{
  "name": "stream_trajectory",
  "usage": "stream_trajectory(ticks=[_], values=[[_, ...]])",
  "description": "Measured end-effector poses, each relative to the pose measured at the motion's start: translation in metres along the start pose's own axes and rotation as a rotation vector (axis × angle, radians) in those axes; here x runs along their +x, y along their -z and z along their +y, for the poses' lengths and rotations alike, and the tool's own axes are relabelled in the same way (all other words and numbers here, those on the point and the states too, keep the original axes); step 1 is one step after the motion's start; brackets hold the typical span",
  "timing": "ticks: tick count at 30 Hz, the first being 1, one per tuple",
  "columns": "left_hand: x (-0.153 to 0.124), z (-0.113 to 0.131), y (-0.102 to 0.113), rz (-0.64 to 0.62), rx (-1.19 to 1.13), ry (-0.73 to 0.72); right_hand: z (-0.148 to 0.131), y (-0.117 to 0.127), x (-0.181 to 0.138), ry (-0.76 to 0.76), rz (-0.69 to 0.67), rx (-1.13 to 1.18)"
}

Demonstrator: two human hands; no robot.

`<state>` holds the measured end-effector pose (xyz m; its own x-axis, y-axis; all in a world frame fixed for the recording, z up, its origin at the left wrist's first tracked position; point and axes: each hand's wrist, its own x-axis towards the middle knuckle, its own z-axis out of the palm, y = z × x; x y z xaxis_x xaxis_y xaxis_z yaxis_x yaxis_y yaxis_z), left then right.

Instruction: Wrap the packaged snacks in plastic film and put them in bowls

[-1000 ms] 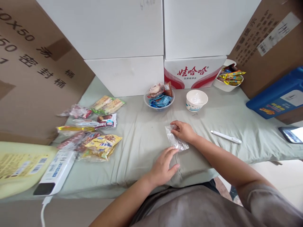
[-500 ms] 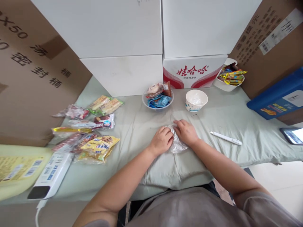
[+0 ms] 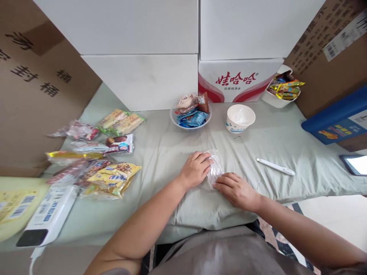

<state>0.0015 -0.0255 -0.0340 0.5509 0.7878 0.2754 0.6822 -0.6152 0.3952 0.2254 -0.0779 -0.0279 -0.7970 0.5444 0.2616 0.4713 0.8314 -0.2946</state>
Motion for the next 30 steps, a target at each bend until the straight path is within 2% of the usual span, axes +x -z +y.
stream_trajectory(ticks=[7,10,14,17,23,26,30], values=[[0.000,-0.001,0.001,0.016,-0.081,0.024,0.007,0.006,0.010,0.011,0.029,-0.020],[-0.001,-0.001,0.002,0.014,-0.117,0.018,0.006,0.004,0.009,0.071,0.040,-0.030],[-0.002,-0.003,0.005,-0.035,-0.211,-0.004,0.005,0.009,0.013,0.111,0.030,0.080],[-0.003,-0.008,0.003,-0.027,-0.263,-0.001,0.011,0.016,0.028,-0.014,-0.024,0.130],[-0.005,-0.012,0.002,0.023,-0.342,0.020,0.038,0.009,0.074,-0.423,-0.074,-0.064],[-0.005,-0.012,0.004,0.062,-0.366,0.037,0.043,-0.001,0.085,-0.507,-0.117,-0.164],[-0.005,-0.014,0.003,0.127,-0.446,0.105,0.042,-0.009,0.083,-0.531,-0.077,-0.220]])
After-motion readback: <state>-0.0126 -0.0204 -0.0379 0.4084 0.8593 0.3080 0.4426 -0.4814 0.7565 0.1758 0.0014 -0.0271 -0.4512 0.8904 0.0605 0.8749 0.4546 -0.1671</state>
